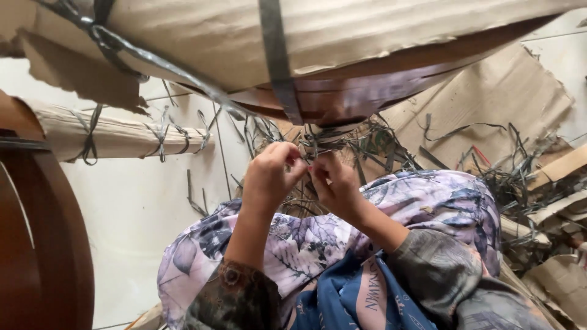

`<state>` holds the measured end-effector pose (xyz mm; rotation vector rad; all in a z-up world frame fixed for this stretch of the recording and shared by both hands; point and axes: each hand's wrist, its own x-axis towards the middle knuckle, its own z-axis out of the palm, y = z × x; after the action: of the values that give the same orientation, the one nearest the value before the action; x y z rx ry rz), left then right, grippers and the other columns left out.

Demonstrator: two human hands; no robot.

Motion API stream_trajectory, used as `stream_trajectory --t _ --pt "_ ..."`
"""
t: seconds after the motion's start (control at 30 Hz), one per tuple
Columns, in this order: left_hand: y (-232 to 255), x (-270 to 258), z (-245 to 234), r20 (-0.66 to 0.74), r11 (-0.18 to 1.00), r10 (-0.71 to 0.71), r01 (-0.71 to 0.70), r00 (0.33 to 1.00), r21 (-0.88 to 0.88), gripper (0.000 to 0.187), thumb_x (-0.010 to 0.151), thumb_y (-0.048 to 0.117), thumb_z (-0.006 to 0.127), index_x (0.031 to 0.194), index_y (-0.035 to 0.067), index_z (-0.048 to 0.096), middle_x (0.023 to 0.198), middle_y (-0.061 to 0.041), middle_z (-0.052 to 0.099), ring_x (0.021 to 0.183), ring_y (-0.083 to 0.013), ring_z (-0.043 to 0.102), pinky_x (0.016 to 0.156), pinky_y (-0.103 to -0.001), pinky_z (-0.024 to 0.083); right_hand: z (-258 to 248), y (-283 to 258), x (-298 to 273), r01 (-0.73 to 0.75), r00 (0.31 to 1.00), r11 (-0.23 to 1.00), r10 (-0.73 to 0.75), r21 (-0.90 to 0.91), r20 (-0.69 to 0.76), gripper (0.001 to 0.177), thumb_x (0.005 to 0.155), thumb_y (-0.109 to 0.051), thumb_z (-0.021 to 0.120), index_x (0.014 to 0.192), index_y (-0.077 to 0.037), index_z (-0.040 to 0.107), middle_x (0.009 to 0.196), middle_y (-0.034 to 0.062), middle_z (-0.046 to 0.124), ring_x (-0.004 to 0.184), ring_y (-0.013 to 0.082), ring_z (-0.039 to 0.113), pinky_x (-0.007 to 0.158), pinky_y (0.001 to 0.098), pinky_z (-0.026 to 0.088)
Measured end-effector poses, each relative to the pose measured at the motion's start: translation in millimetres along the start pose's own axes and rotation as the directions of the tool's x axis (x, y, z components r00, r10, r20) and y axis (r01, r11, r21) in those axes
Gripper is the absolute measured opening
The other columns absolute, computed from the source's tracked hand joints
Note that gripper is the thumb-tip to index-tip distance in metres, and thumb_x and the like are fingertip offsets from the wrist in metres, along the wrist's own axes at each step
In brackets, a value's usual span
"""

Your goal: Wrapping the legs of a wooden chair with cardboard and securing it with ties for protection.

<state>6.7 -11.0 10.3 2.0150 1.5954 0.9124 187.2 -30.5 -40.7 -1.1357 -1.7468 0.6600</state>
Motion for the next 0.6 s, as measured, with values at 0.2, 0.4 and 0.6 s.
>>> stream_trajectory --t 0.2,0.4,0.6 --pt "-19.8 7.7 12.9 -0.090 0.999 -0.050 0.049 0.995 -0.014 0.004 0.085 0.024 0.068 0.089 0.023 0.067 0.078 0.005 0.068 0.074 -0.0167 0.074 0.068 -0.034 0.059 -29.4 8.1 -0.7 0.010 0.997 0.998 -0.006 -0.060 0.075 0.015 0.089 -0.002 0.066 0.097 -0.013 0.061 0.066 0.0040 0.063 0.056 0.0275 0.065 0.057 0.0343 0.054" --pt "10.4 4.5 -17.4 0.176 0.937 -0.319 0.337 0.931 -0.087 0.023 0.090 0.020 0.069 0.111 0.012 0.062 0.096 -0.010 0.075 0.094 -0.0277 0.075 0.081 -0.043 0.058 -101.3 -15.0 -2.5 -0.147 0.884 0.933 0.273 -0.328 0.380 0.033 0.094 -0.011 0.062 0.126 -0.010 0.053 0.079 0.0174 0.070 0.076 0.0428 0.069 0.067 0.0539 0.055" --pt "27.9 -34.9 5.9 0.608 0.881 -0.456 0.427 0.650 0.204 0.049 0.091 0.037 0.073 0.131 0.014 0.057 0.113 -0.013 0.075 0.112 -0.0357 0.070 0.096 -0.053 0.054 -180.3 -7.0 -38.1 -0.114 0.856 0.906 0.298 -0.408 0.423 0.035 0.091 -0.010 0.064 0.125 -0.002 0.058 0.093 0.0216 0.072 0.093 0.0471 0.070 0.082 0.0559 0.056"
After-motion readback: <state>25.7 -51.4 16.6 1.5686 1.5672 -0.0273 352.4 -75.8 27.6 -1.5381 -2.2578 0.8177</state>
